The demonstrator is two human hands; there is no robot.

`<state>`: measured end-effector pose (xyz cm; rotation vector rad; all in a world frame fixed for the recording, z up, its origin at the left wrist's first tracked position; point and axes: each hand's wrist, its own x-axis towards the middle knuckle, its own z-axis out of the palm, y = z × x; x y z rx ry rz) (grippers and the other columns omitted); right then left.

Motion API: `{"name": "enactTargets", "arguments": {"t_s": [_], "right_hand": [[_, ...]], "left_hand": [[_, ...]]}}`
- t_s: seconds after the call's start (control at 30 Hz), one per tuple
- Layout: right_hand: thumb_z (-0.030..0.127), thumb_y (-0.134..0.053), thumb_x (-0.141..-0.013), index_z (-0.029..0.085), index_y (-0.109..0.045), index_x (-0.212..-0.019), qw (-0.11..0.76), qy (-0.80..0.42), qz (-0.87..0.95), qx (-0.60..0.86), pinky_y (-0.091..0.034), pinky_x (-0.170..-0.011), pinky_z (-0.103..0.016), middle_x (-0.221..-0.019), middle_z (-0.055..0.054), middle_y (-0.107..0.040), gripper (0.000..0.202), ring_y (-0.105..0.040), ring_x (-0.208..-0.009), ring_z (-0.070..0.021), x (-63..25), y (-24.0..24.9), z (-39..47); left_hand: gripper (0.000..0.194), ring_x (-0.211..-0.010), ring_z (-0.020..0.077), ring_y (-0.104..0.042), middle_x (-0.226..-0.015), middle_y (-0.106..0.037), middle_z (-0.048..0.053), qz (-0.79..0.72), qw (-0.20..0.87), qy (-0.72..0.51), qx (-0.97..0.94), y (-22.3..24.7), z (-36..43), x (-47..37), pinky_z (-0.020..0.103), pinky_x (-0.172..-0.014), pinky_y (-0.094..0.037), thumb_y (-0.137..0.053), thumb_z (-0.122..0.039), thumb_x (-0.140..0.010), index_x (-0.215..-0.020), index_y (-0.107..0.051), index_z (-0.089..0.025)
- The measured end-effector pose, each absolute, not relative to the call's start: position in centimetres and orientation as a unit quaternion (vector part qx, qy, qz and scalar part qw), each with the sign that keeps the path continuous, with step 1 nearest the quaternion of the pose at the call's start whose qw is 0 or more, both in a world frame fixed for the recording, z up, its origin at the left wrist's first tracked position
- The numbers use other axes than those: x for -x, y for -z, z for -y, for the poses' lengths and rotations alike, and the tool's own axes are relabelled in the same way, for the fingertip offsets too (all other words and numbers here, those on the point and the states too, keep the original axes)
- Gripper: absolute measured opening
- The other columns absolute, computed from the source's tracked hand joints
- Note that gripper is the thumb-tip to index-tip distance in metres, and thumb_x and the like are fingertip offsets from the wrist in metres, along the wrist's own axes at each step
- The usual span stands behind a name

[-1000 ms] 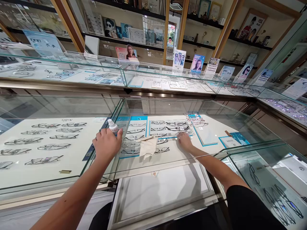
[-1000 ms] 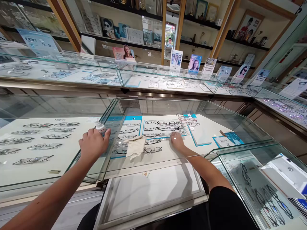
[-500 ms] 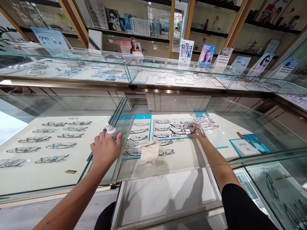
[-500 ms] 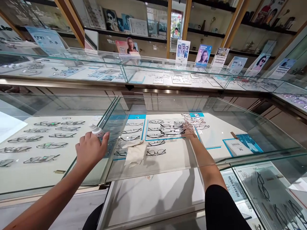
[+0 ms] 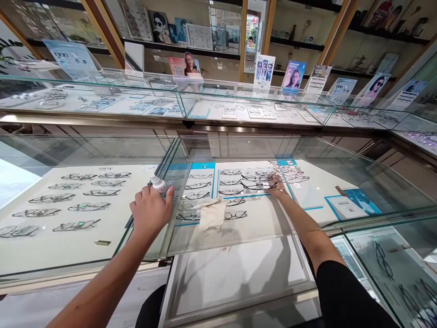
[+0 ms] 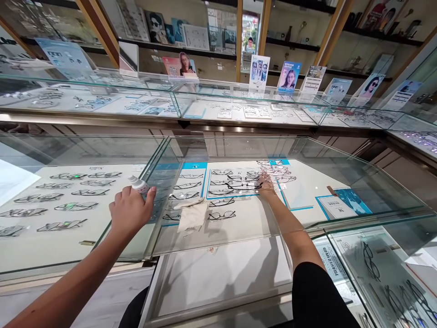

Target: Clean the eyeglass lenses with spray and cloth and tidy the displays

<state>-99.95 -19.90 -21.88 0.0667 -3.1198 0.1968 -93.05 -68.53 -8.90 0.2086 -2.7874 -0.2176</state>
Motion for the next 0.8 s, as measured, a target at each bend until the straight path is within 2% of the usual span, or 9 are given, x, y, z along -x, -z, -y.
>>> {"name": "enactTargets", "arguments": {"t_s": [0.1, 0.17, 0.23, 0.3, 0.5, 0.67, 0.8], "right_hand": [[0.032, -0.071, -0.098, 0.015, -0.073, -0.124, 0.008, -0.046, 0.998, -0.033, -0.041, -0.120, -0.057, -0.144, -0.016, -0.065, 0.030, -0.054, -0.141, -0.0351, 97.6, 21.2, 21.5], [0.024, -0.068, -0.095, 0.012, -0.078, -0.108, 0.002, -0.045, 0.997, -0.055, -0.036, -0.121, -0.053, -0.140, -0.020, -0.068, 0.021, -0.054, -0.140, -0.0376, 95.2, 20.7, 22.8], [0.021, -0.066, -0.092, 0.012, -0.080, -0.098, -0.007, -0.048, 0.995, -0.088, -0.037, -0.118, -0.050, -0.138, -0.021, -0.069, 0.018, -0.056, -0.135, -0.0379, 92.3, 20.1, 24.4], [0.021, -0.065, -0.089, 0.013, -0.080, -0.096, -0.021, -0.055, 0.990, -0.129, -0.039, -0.113, -0.048, -0.138, -0.019, -0.070, 0.018, -0.055, -0.133, -0.0367, 89.2, 19.5, 26.1], [0.029, -0.081, -0.075, 0.021, -0.077, -0.082, -0.108, -0.093, 0.955, -0.259, -0.046, -0.096, -0.037, -0.118, -0.006, -0.077, 0.012, -0.064, -0.113, -0.0281, 80.3, 16.9, 30.2], [0.029, -0.083, -0.075, 0.023, -0.073, -0.081, -0.176, -0.168, 0.902, -0.358, -0.047, -0.092, -0.037, -0.112, -0.003, -0.077, 0.014, -0.066, -0.102, -0.0253, 74.6, 11.0, 33.0], [0.026, -0.082, -0.077, 0.025, -0.073, -0.083, -0.132, -0.173, 0.895, -0.389, -0.045, -0.094, -0.038, -0.119, -0.002, -0.076, 0.011, -0.065, -0.108, -0.0251, 74.2, 3.3, 33.2]], "left_hand": [[0.067, -0.126, 0.0493, -0.054, -0.130, -0.062, 0.031, 0.978, 0.172, 0.087, -0.074, 8.9, 68.4, 93.0, 0.063, -0.099, -0.046, -0.028, -0.059, -0.104, -0.129, -0.063, -0.008], [0.068, -0.127, 0.0491, -0.053, -0.131, -0.062, 0.031, 0.979, 0.167, 0.095, -0.074, 8.8, 68.4, 92.9, 0.062, -0.100, -0.045, -0.028, -0.059, -0.104, -0.131, -0.062, -0.007], [0.068, -0.128, 0.0493, -0.053, -0.133, -0.061, 0.032, 0.979, 0.161, 0.102, -0.072, 8.6, 68.3, 92.8, 0.062, -0.101, -0.044, -0.027, -0.059, -0.104, -0.132, -0.061, -0.006], [0.069, -0.129, 0.0495, -0.052, -0.134, -0.061, 0.032, 0.979, 0.161, 0.106, -0.068, 8.4, 68.3, 92.7, 0.062, -0.102, -0.043, -0.026, -0.059, -0.104, -0.132, -0.061, -0.006], [0.068, -0.129, 0.0499, -0.052, -0.133, -0.061, 0.033, 0.977, 0.172, 0.110, -0.061, 8.4, 68.1, 92.4, 0.063, -0.102, -0.043, -0.025, -0.059, -0.104, -0.131, -0.061, -0.007], [0.069, -0.127, 0.0489, -0.054, -0.134, -0.061, 0.033, 0.977, 0.181, 0.101, -0.054, 8.6, 68.3, 92.3, 0.061, -0.099, -0.045, -0.023, -0.059, -0.105, -0.128, -0.061, -0.005], [0.071, -0.126, 0.0483, -0.054, -0.136, -0.060, 0.033, 0.980, 0.174, 0.091, -0.045, 8.6, 68.4, 92.3, 0.060, -0.098, -0.046, -0.026, -0.059, -0.105, -0.125, -0.060, 0.000]]}}
